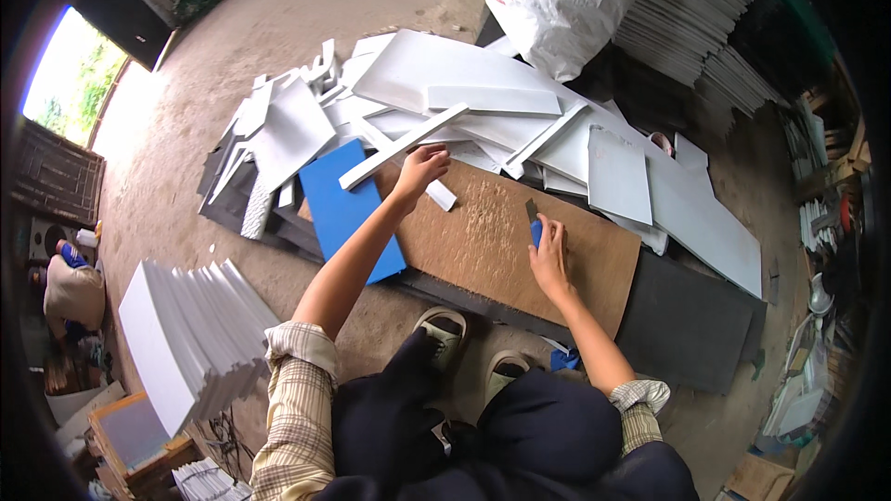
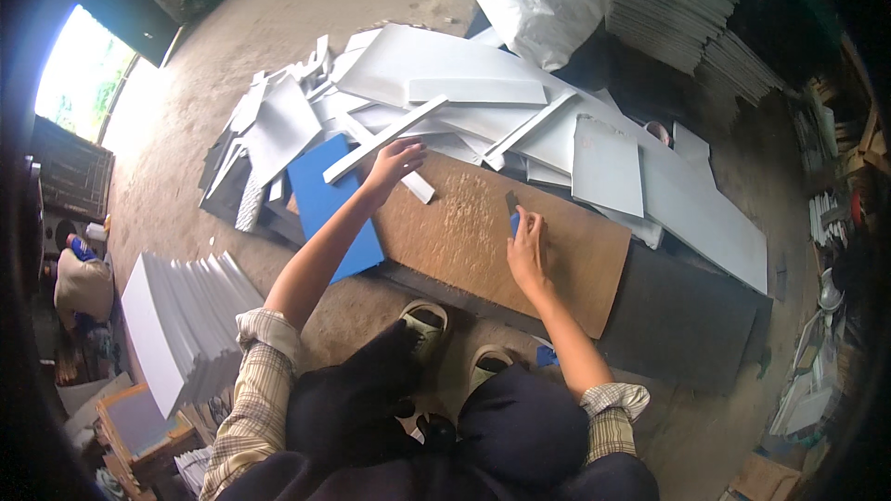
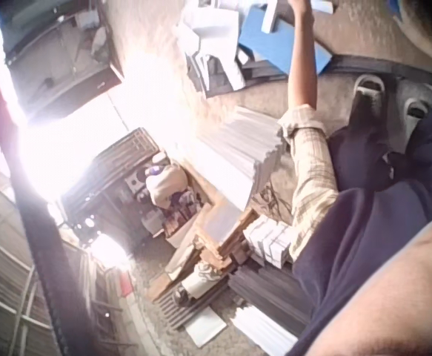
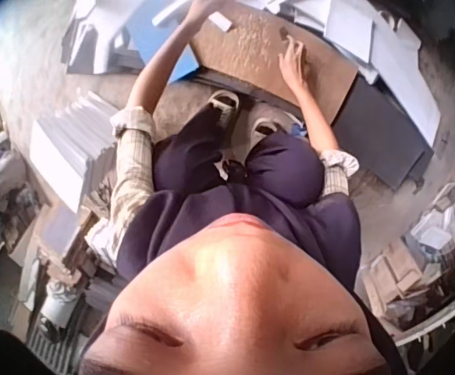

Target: The person sits on the floor and uses a blue utility knife to cut white foam sheets. They place a blue template on the white foam, trace the edges with the knife, and then remove the excess foam. The person repeats this process for multiple sheets, stacking the cut pieces.

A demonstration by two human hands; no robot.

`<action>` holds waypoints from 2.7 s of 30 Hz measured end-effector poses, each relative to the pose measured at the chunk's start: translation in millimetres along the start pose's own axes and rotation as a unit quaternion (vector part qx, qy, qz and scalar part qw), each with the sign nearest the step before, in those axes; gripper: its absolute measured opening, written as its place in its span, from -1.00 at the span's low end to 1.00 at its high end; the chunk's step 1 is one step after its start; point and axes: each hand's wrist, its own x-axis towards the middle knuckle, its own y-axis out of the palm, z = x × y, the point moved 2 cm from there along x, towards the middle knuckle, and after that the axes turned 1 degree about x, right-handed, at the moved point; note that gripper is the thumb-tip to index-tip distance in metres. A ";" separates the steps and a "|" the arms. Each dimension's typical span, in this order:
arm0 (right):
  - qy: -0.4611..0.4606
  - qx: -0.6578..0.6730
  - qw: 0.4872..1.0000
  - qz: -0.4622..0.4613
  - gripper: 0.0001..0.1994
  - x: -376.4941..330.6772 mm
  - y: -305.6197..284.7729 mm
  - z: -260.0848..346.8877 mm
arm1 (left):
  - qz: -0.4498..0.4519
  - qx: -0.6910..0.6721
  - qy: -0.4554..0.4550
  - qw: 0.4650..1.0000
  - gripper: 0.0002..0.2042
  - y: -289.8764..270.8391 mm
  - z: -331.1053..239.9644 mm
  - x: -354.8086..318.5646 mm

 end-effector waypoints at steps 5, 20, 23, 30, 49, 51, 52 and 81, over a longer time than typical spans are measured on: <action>0.003 0.034 0.999 0.040 -0.44 13.4 -18.1 -3.9 | -0.064 -0.124 -0.095 0.986 -0.45 45.1 31.8 55.5; -0.030 -0.198 0.955 -0.217 -0.59 77.3 -151.6 -50.7 | -0.130 -0.252 -0.122 0.951 -0.61 112.0 -62.4 76.2; -0.025 -0.223 0.929 -0.295 -0.53 109.4 -191.1 -39.1 | -0.110 -0.328 -0.165 0.924 -0.55 102.2 -93.7 55.2; -0.204 -0.131 0.959 -0.147 -0.49 134.3 -216.6 1.6 | -0.059 -0.536 -0.196 0.819 -0.51 81.2 -159.7 13.0; -0.236 -0.287 0.907 -0.198 -0.69 43.7 -337.0 17.5 | -0.252 -0.259 0.164 0.918 -0.47 -45.1 -150.1 -78.0; -0.182 -0.305 0.906 -0.229 -0.70 33.8 -317.8 -8.6 | -0.259 -0.260 0.156 0.917 -0.36 -28.1 -118.6 -81.4; -0.120 -0.318 0.911 -0.234 -0.68 27.3 -305.9 -25.8 | -0.261 -0.261 0.149 0.918 -0.29 -7.4 -102.8 -84.8; -0.022 -0.083 0.988 -0.125 -0.48 -172.3 -176.7 -48.3 | -0.159 -0.197 0.009 0.967 -0.33 53.6 -82.3 -210.7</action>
